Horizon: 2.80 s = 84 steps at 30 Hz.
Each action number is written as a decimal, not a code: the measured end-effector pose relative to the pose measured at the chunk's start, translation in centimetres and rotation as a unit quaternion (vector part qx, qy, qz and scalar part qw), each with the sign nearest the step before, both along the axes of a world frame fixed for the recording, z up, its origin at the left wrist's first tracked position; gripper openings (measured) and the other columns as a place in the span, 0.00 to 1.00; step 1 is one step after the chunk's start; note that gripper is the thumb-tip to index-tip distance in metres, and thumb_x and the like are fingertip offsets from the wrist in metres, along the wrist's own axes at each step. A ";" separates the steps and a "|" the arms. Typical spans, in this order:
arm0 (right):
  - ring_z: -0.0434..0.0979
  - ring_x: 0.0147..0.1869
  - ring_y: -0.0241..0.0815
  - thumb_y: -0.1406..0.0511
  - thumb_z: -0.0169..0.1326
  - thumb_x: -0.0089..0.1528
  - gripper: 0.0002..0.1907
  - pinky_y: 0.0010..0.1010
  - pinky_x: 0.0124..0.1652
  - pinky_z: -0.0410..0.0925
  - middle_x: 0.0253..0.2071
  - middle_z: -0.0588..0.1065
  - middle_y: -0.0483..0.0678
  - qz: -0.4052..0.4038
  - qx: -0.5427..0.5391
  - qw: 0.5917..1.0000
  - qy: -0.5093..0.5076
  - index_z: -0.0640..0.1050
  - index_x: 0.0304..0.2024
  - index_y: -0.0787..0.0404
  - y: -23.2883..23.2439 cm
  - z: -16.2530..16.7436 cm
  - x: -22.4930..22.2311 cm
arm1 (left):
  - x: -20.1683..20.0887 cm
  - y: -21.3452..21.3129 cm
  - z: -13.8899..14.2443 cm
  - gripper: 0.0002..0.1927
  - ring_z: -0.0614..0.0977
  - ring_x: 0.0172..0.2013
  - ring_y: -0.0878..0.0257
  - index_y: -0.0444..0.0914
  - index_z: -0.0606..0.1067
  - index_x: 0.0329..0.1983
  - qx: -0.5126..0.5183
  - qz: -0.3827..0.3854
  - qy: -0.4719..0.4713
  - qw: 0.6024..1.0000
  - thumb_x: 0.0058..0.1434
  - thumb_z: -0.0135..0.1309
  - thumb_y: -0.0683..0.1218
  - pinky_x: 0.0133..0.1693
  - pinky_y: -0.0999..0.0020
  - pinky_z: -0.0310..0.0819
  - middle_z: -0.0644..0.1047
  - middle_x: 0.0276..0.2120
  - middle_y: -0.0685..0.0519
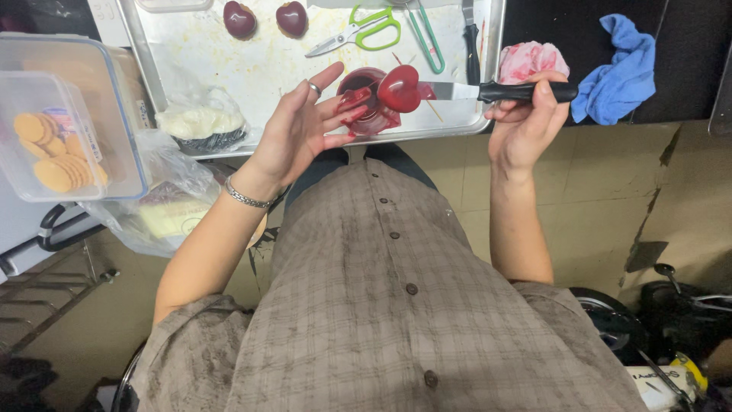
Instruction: The person dips a heart-shaped donut held on a skewer into red glaze, then trims excess glaze from its edge with a knife. They then walk to a freezer, take out a piece of dough, and shape it by hand at the table.
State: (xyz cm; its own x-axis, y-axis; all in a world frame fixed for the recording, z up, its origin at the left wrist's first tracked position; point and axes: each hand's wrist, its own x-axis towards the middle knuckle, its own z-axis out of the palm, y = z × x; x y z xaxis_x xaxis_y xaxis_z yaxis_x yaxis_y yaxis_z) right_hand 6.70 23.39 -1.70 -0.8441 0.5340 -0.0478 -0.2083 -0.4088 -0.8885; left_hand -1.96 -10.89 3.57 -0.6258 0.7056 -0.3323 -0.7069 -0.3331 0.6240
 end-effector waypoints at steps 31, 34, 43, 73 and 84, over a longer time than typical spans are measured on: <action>0.71 0.26 0.41 0.64 0.45 0.74 0.08 0.35 0.30 0.71 0.27 0.71 0.51 0.033 -0.004 0.998 -0.056 0.70 0.47 0.63 0.1 -5.2 0.1 | 4.0 -1.8 -9.1 0.50 0.66 0.72 0.44 0.46 0.38 0.79 -0.301 0.010 0.674 0.675 0.67 0.57 0.58 0.71 0.42 0.58 0.63 0.73 0.43; 0.71 0.26 0.41 0.64 0.45 0.74 0.08 0.35 0.30 0.71 0.27 0.71 0.51 0.033 -0.001 0.998 -0.054 0.70 0.48 0.64 0.4 -5.4 0.0 | 3.9 -2.6 -9.0 0.50 0.67 0.72 0.44 0.45 0.40 0.79 -0.322 -0.011 0.698 0.639 0.67 0.59 0.57 0.69 0.41 0.62 0.64 0.72 0.42; 0.71 0.26 0.40 0.64 0.45 0.75 0.08 0.36 0.30 0.71 0.27 0.71 0.50 0.033 -0.001 0.998 -0.050 0.70 0.47 0.64 0.4 -5.6 0.1 | 3.8 -0.7 -9.4 0.54 0.61 0.72 0.39 0.43 0.38 0.79 -0.370 0.009 0.739 0.563 0.66 0.59 0.63 0.65 0.40 0.62 0.57 0.72 0.34; 0.70 0.26 0.41 0.64 0.46 0.74 0.08 0.34 0.28 0.71 0.27 0.70 0.51 0.035 -0.014 0.998 -0.042 0.69 0.47 0.64 0.2 -6.5 0.7 | 7.7 1.5 -8.5 0.46 0.49 0.76 0.34 0.49 0.39 0.80 -0.518 -0.069 0.694 0.495 0.73 0.51 0.67 0.73 0.48 0.36 0.49 0.74 0.26; 0.71 0.27 0.41 0.64 0.46 0.73 0.08 0.36 0.29 0.71 0.27 0.70 0.51 0.022 -0.011 0.999 -0.038 0.69 0.47 0.64 0.5 -6.6 0.6 | 7.9 2.1 -7.1 0.45 0.51 0.75 0.34 0.49 0.43 0.81 -0.575 -0.103 0.696 0.418 0.72 0.52 0.64 0.72 0.50 0.30 0.51 0.73 0.24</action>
State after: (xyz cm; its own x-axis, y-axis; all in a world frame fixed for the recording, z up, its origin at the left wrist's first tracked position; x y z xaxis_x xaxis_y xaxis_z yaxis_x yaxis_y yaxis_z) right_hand 7.27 23.89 -8.32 -0.8605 0.4939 -0.1249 -0.1213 -0.4366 -0.8914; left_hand 5.98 -8.81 -3.57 -0.7429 0.6668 0.0589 0.6674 0.7311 0.1415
